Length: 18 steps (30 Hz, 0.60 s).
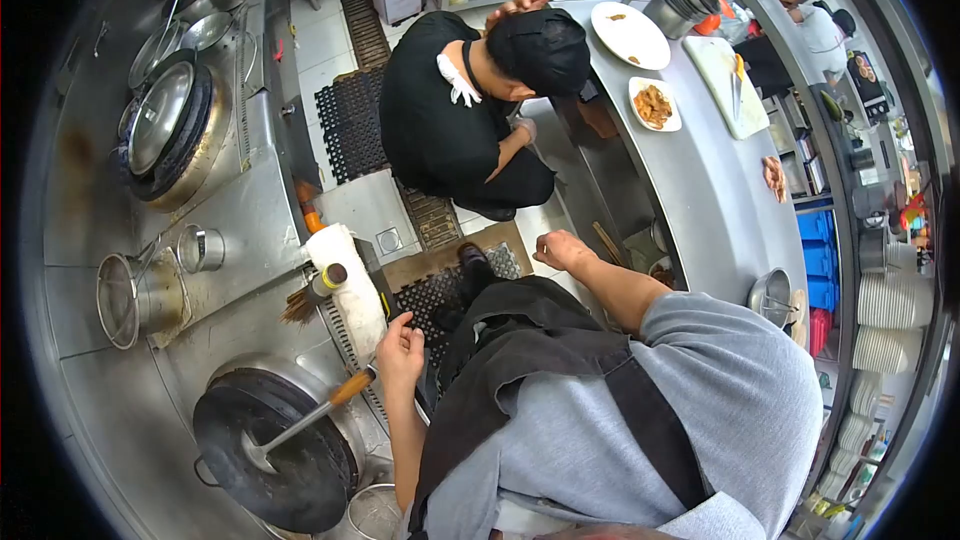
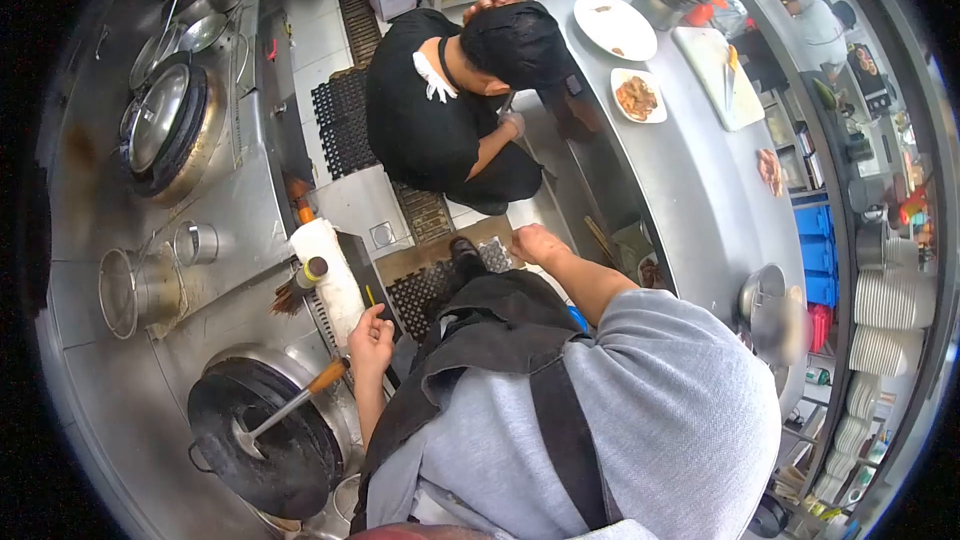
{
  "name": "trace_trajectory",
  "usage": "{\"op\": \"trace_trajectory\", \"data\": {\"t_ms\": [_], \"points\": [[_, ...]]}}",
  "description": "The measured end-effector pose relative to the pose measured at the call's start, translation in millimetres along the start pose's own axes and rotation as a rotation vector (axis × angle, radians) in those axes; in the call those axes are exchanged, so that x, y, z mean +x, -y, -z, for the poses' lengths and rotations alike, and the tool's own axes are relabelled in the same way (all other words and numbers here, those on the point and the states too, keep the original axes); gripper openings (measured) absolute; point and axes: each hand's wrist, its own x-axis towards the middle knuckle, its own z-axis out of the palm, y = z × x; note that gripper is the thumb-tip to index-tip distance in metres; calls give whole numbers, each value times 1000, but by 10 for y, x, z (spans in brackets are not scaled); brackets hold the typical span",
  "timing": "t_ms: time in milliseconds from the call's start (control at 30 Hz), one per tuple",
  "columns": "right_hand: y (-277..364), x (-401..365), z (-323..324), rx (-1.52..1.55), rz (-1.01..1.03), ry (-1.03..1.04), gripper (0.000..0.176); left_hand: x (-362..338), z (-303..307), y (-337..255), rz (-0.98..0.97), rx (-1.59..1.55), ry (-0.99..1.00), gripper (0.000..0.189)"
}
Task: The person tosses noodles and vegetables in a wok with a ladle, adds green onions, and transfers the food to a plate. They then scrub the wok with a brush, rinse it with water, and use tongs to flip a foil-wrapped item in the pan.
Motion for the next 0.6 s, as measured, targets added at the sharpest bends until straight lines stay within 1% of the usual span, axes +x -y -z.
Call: {"op": "trace_trajectory", "data": {"t_ms": [33, 67, 100, 167, 233, 300, 367, 433, 500, 533, 567, 600], "points": [[-12, -38, 22, 54, -25, -46, 25, 32, 7, 3, -12, 2, 9, 27], [-72, -53, 20, 67, -77, -38, 27, 63, 18, -6, 1, 16, 27, 28], [-127, -96, 28, 80, -81, -51, 27, 91, 33, -20, 12, 34, 44, 28], [-259, -183, 38, 78, -131, -62, 29, 178, 34, -35, -17, 44, 55, 28], [-476, -235, -74, 92, -135, -117, 29, 323, 38, -98, -57, 55, 64, 29], [-704, -270, -171, 109, -201, -117, 28, 488, -9, -229, -76, 43, 90, 29], [-879, -337, -192, 108, -224, -120, 28, 665, -88, -431, -93, 45, 103, 29], [-1074, -373, -167, 110, -250, -104, 28, 863, -185, -611, -144, 169, 93, 29], [-1273, -355, -121, 159, -354, -99, 25, 1079, -365, -691, -159, 205, 102, 29], [-1395, -314, -128, 194, -360, -148, 25, 1201, -487, -669, -102, 66, 137, 29], [-1475, -267, -96, 212, -360, -149, 25, 1316, -615, -639, -44, -74, 172, 29], [-1561, -224, -45, 244, -376, -161, 25, 1398, -769, -618, 28, -85, 196, 28]]}}
